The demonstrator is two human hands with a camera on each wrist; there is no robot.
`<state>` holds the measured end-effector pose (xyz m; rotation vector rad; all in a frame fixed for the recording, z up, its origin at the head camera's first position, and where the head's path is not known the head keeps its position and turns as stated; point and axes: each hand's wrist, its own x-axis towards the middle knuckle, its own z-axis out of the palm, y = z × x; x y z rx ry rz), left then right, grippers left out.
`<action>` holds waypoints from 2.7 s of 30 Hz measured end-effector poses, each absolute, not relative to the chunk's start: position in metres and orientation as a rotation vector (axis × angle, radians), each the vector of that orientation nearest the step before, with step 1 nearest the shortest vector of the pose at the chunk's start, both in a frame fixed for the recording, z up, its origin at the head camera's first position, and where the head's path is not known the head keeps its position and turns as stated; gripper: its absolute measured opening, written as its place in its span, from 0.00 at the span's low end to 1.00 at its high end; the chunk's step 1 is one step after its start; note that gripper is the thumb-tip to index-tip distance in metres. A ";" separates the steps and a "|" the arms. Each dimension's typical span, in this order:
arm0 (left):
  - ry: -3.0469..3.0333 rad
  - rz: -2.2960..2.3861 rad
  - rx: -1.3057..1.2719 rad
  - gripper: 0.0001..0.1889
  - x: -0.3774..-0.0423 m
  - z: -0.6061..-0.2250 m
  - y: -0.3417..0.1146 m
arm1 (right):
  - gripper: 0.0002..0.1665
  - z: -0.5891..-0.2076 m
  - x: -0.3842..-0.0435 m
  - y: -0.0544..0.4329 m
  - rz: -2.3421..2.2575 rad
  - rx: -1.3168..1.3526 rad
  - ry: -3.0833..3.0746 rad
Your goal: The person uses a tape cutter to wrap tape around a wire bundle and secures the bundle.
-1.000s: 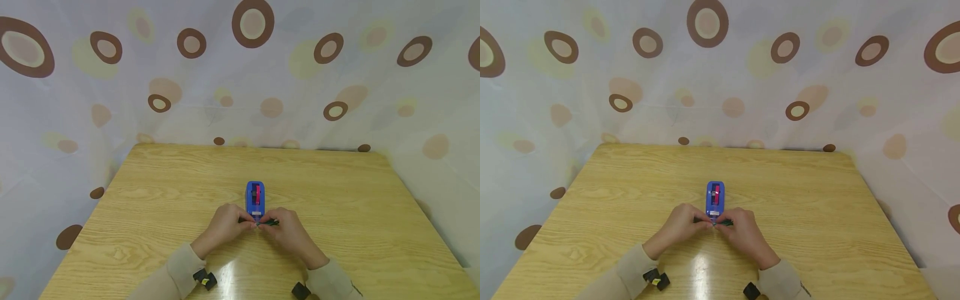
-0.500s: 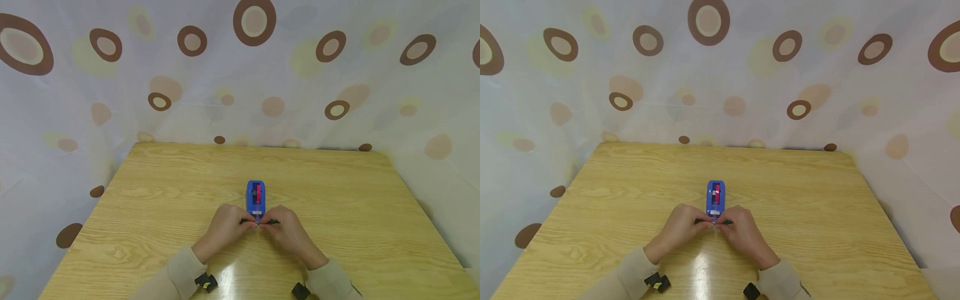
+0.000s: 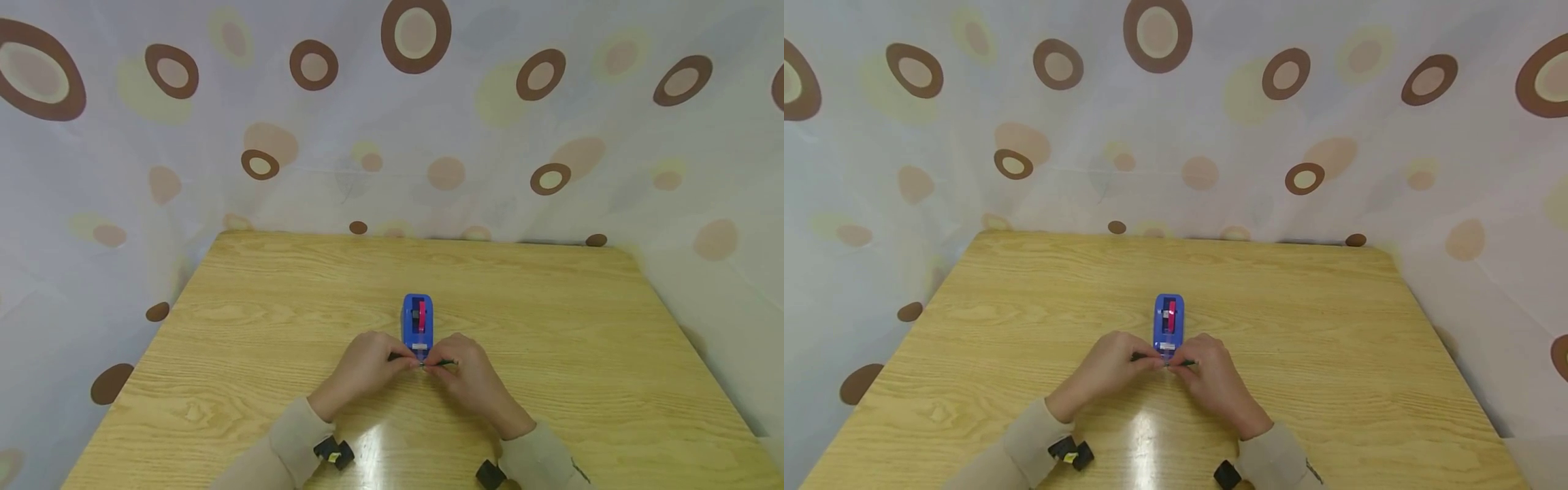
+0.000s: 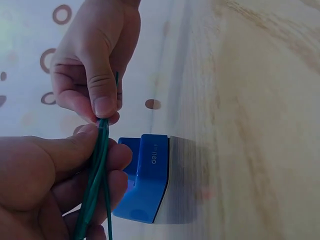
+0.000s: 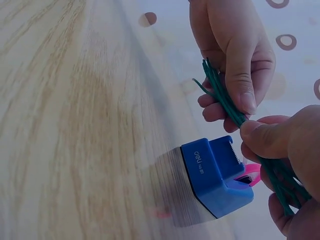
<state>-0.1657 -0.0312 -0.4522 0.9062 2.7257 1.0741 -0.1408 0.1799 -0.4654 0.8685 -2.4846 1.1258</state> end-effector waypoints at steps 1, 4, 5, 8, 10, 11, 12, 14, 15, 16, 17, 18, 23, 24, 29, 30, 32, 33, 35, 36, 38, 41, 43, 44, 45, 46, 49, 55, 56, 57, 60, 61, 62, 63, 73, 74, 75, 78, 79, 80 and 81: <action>2.721 1.060 0.910 0.08 -0.166 -0.451 -0.031 | 0.15 -0.465 -0.141 0.180 1.117 0.872 -2.480; 2.696 1.014 0.918 0.09 -0.169 -0.450 -0.032 | 0.16 -0.466 -0.140 0.180 1.093 0.881 -2.469; 2.687 0.998 0.924 0.09 -0.169 -0.450 -0.032 | 0.16 -0.466 -0.140 0.180 1.086 0.884 -2.466; 2.667 0.963 0.932 0.10 -0.171 -0.448 -0.033 | 0.16 -0.465 -0.140 0.180 1.078 0.895 -2.452; 2.659 0.955 0.933 0.11 -0.171 -0.448 -0.033 | 0.16 -0.465 -0.140 0.180 1.077 0.892 -2.452; 2.655 0.959 0.932 0.11 -0.171 -0.448 -0.033 | 0.16 -0.464 -0.140 0.180 1.086 0.885 -2.457; 2.649 0.970 0.924 0.11 -0.171 -0.448 -0.033 | 0.15 -0.464 -0.139 0.180 1.100 0.874 -2.466; 2.637 1.000 0.907 0.11 -0.172 -0.449 -0.033 | 0.13 -0.463 -0.139 0.181 1.127 0.834 -2.501; 2.632 1.017 0.897 0.11 -0.171 -0.449 -0.033 | 0.12 -0.462 -0.139 0.181 1.141 0.812 -2.521; 2.631 1.031 0.890 0.11 -0.171 -0.449 -0.032 | 0.11 -0.461 -0.139 0.181 1.159 0.787 -2.543; 2.627 1.048 0.880 0.10 -0.171 -0.450 -0.032 | 0.09 -0.460 -0.139 0.181 1.172 0.764 -2.563; 2.627 1.062 0.874 0.10 -0.171 -0.450 -0.032 | 0.09 -0.460 -0.139 0.181 1.181 0.741 -2.582; 2.662 1.089 0.864 0.08 -0.169 -0.452 -0.031 | 0.09 -0.459 -0.139 0.182 1.202 0.662 -2.655; 2.680 1.082 0.871 0.08 -0.169 -0.452 -0.031 | 0.09 -0.459 -0.140 0.182 1.211 0.652 -2.665; 2.813 1.007 0.969 0.07 -0.167 -0.450 -0.029 | 0.08 -0.455 -0.142 0.184 1.302 0.604 -2.715; 2.843 0.984 0.991 0.06 -0.166 -0.449 -0.029 | 0.07 -0.454 -0.143 0.184 1.323 0.590 -2.726; 2.895 0.941 1.019 0.06 -0.165 -0.448 -0.028 | 0.06 -0.452 -0.144 0.185 1.366 0.566 -2.752; 2.917 0.918 1.027 0.06 -0.165 -0.448 -0.028 | 0.05 -0.451 -0.145 0.186 1.385 0.557 -2.763; 2.949 0.879 1.029 0.06 -0.165 -0.448 -0.027 | 0.04 -0.449 -0.146 0.186 1.400 0.544 -2.789; 2.964 0.860 1.028 0.06 -0.164 -0.448 -0.027 | 0.03 -0.448 -0.146 0.187 1.410 0.544 -2.799; 2.988 0.828 1.029 0.07 -0.163 -0.447 -0.027 | 0.03 -0.447 -0.147 0.187 1.411 0.551 -2.822; 3.030 0.801 1.041 0.07 -0.162 -0.447 -0.026 | 0.02 -0.446 -0.148 0.188 1.397 0.577 -2.844; 3.063 0.787 1.054 0.07 -0.161 -0.448 -0.026 | 0.02 -0.445 -0.148 0.189 1.404 0.590 -2.853; 3.075 0.786 1.060 0.07 -0.161 -0.448 -0.025 | 0.02 -0.445 -0.148 0.189 1.408 0.594 -2.854; 3.080 0.791 1.060 0.06 -0.161 -0.449 -0.025 | 0.02 -0.445 -0.148 0.189 1.411 0.597 -2.858; 3.085 0.790 1.061 0.06 -0.161 -0.450 -0.024 | 0.02 -0.445 -0.148 0.189 1.417 0.599 -2.861; 3.068 0.798 1.066 0.06 -0.161 -0.450 -0.024 | 0.02 -0.445 -0.147 0.189 1.442 0.601 -2.858; 2.968 0.759 1.072 0.07 -0.162 -0.447 -0.026 | 0.04 -0.447 -0.147 0.188 1.407 0.622 -2.840; 2.951 0.744 1.072 0.07 -0.162 -0.447 -0.026 | 0.05 -0.448 -0.147 0.188 1.394 0.629 -2.839; 2.937 0.727 1.076 0.07 -0.162 -0.446 -0.026 | 0.06 -0.448 -0.146 0.188 1.382 0.637 -2.836; 2.880 0.718 1.072 0.08 -0.163 -0.444 -0.026 | 0.06 -0.448 -0.145 0.189 1.369 0.682 -2.806; 2.858 0.723 1.064 0.08 -0.164 -0.444 -0.026 | 0.05 -0.448 -0.145 0.189 1.365 0.702 -2.791; 2.837 0.733 1.056 0.09 -0.165 -0.443 -0.027 | 0.05 -0.449 -0.144 0.190 1.358 0.728 -2.774; 2.814 0.743 1.047 0.09 -0.165 -0.443 -0.027 | 0.05 -0.449 -0.144 0.190 1.354 0.749 -2.757; 2.635 0.925 0.910 0.12 -0.170 -0.444 -0.030 | 0.13 -0.455 -0.146 0.191 1.172 0.935 -2.572; 2.635 0.939 0.902 0.12 -0.171 -0.445 -0.030 | 0.13 -0.455 -0.147 0.191 1.146 0.957 -2.544; 2.636 0.953 0.896 0.12 -0.171 -0.445 -0.030 | 0.14 -0.456 -0.147 0.191 1.121 0.973 -2.523; 2.647 0.991 0.891 0.11 -0.171 -0.446 -0.030 | 0.14 -0.457 -0.148 0.190 1.082 0.996 -2.480; 2.653 1.000 0.887 0.11 -0.171 -0.447 -0.030 | 0.14 -0.457 -0.148 0.190 1.080 0.992 -2.481; 2.660 1.010 0.883 0.10 -0.171 -0.447 -0.030 | 0.14 -0.456 -0.148 0.190 1.085 0.981 -2.487; 2.667 1.018 0.877 0.10 -0.171 -0.448 -0.029 | 0.14 -0.456 -0.147 0.190 1.094 0.968 -2.498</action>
